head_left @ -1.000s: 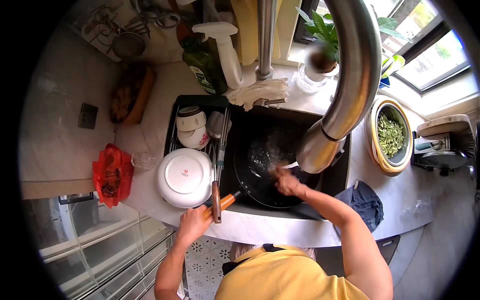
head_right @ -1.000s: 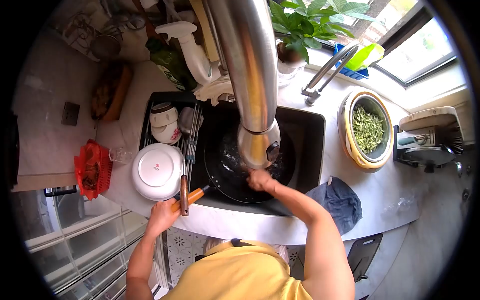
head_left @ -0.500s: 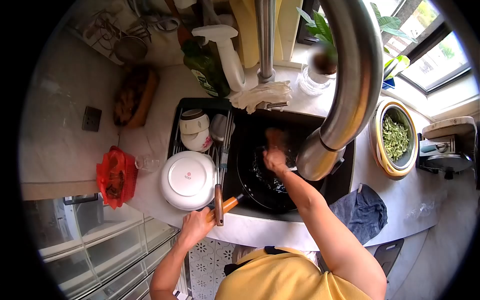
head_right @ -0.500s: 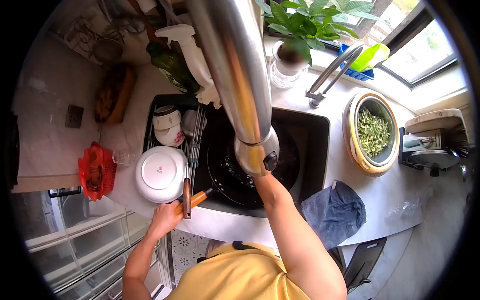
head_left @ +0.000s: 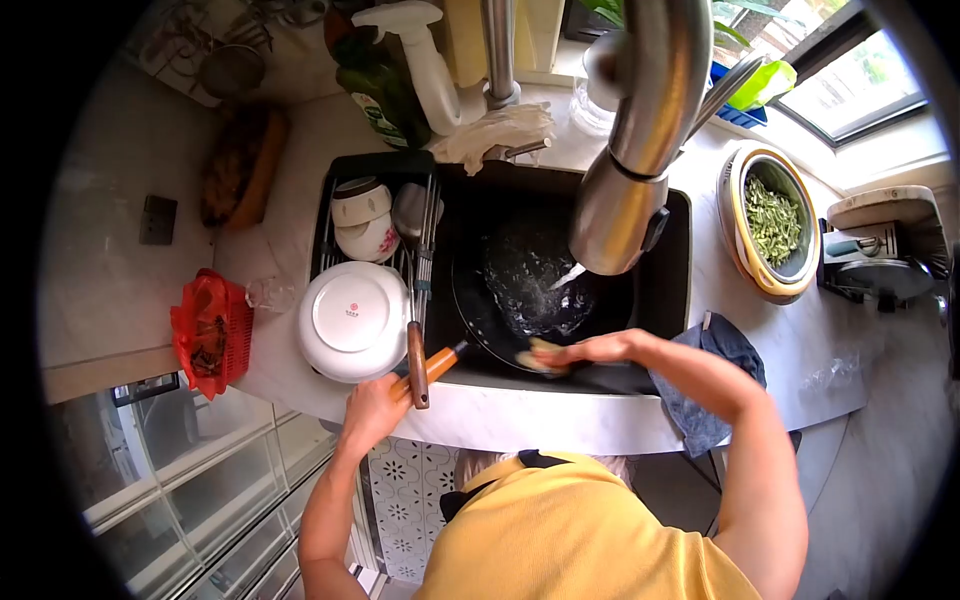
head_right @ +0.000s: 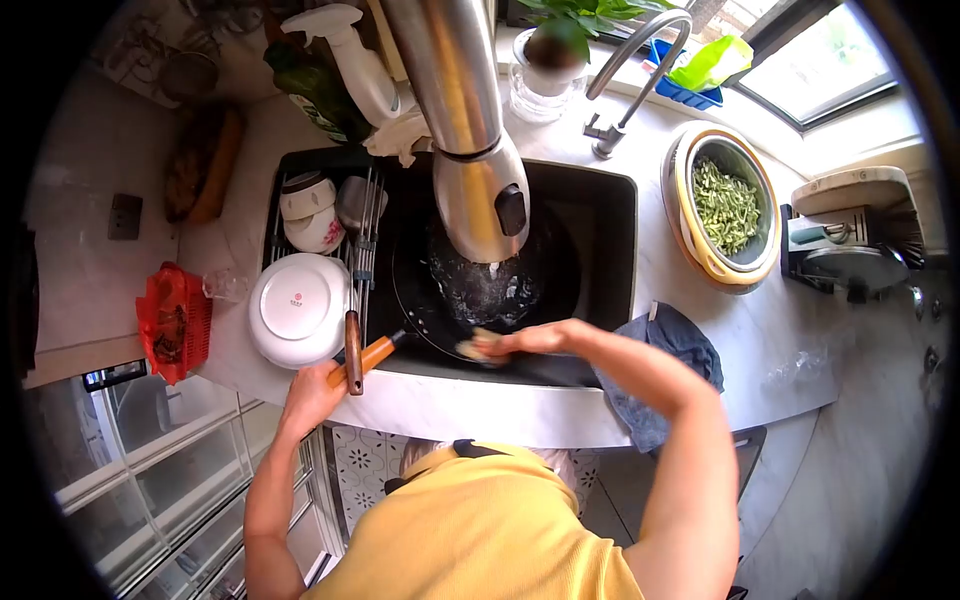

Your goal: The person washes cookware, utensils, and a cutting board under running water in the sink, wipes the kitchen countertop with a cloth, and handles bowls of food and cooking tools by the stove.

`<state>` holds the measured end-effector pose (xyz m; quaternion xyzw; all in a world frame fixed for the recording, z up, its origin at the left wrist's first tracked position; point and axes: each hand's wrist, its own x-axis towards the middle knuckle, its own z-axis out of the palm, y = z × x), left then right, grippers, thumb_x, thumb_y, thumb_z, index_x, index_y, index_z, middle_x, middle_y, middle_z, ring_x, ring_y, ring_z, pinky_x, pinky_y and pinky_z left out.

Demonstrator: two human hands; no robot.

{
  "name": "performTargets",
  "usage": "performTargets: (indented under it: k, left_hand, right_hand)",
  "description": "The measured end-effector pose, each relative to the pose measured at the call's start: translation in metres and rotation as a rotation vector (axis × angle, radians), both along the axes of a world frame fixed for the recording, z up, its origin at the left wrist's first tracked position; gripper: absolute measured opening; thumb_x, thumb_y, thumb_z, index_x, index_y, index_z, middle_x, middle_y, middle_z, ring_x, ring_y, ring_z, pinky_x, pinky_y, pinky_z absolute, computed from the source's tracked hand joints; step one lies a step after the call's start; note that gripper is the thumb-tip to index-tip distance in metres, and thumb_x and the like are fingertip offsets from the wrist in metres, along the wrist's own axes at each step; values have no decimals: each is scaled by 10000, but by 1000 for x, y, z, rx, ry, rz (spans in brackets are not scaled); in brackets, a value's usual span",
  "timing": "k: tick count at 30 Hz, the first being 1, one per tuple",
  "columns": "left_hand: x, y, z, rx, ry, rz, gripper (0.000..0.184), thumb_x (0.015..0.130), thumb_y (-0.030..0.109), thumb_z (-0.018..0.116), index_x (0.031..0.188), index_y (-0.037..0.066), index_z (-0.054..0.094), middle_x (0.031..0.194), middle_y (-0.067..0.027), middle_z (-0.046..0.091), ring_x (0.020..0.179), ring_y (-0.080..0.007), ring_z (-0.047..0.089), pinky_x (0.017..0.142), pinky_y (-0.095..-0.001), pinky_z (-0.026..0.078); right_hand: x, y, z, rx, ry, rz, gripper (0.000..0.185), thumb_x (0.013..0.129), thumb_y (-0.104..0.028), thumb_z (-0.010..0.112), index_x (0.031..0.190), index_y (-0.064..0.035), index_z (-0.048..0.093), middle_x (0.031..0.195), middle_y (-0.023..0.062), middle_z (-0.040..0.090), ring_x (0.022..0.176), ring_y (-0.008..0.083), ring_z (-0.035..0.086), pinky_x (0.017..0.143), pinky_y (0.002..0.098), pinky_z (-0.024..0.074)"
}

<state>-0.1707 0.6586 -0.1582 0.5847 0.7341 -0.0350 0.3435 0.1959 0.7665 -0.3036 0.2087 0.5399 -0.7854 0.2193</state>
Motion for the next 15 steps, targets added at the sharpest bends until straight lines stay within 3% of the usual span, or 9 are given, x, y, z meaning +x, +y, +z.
performTargets:
  k: [2, 4, 5, 7, 9, 12, 13, 14, 15]
  left_hand:
    - [-2, 1, -1, -18, -25, 10, 311, 777, 306, 648, 797, -4, 625, 748, -238, 623, 752, -425, 608, 673, -470, 482]
    - [-3, 4, -1, -30, -47, 16, 314, 776, 301, 646, 795, -11, 625, 749, -244, 618, 748, -427, 606, 667, -466, 479]
    - [-4, 5, -2, -38, -53, 0, 308, 777, 281, 641, 805, -26, 624, 748, -253, 609, 745, -422, 609, 656, -445, 476]
    - [-6, 4, -4, -47, -56, -14, 302, 778, 260, 637, 815, -40, 624, 746, -263, 600, 741, -417, 612, 646, -425, 473]
    - [-7, 3, -8, -31, -76, -12, 340, 780, 288, 646, 815, -49, 620, 746, -271, 595, 738, -420, 609, 640, -427, 464]
    - [1, 5, -4, -54, -24, 9, 307, 777, 269, 616, 799, -38, 614, 759, -268, 600, 767, -440, 593, 665, -461, 467]
    - [3, 6, -2, -55, -26, 2, 307, 777, 269, 616, 799, -38, 614, 759, -268, 600, 767, -440, 593, 665, -461, 467]
    - [5, 5, 0, -62, 8, 16, 303, 776, 265, 612, 805, -37, 616, 765, -269, 601, 774, -439, 593, 673, -461, 466]
    - [8, 5, 1, -66, 38, 30, 300, 775, 261, 608, 812, -36, 619, 772, -269, 603, 781, -437, 593, 681, -460, 464]
  right_hand:
    - [35, 8, -17, 137, -128, 140, 523, 978, -401, 365, 1410, -106, 387, 1493, 47, 307, 1390, 171, 240, 1137, 311, 180]
    - [50, 13, -87, 526, -140, 157, 455, 964, -384, 381, 1310, -103, 469, 1385, 82, 409, 1295, 215, 350, 1076, 339, 264]
    - [53, 19, -135, 913, -150, 175, 405, 949, -368, 396, 1210, -99, 551, 1277, 116, 512, 1201, 258, 459, 1015, 366, 348]
    - [36, 34, -138, 1215, -259, 139, 382, 931, -357, 404, 1084, -97, 639, 1150, 172, 613, 1101, 324, 563, 951, 400, 430]
    - [-20, 39, -134, 1116, -258, -65, 393, 911, -350, 417, 1118, -66, 592, 1171, 222, 568, 1129, 370, 518, 966, 427, 406]
    - [-107, 46, -66, 754, -367, -288, 454, 913, -382, 405, 1217, -65, 519, 1336, 257, 431, 1257, 381, 401, 1032, 449, 330]
    - [-136, 19, -105, 1125, -131, -815, 490, 899, -353, 428, 1288, -56, 448, 1369, 259, 383, 1300, 379, 333, 1061, 448, 275]
    - [-149, 17, -91, 1024, 0, -897, 542, 883, -335, 457, 1333, -38, 405, 1370, 253, 381, 1311, 376, 310, 1088, 443, 232]
    - [-146, 16, -90, 788, -3, -744, 583, 915, -378, 437, 1375, -31, 354, 1423, 205, 349, 1324, 335, 312, 1106, 417, 215]
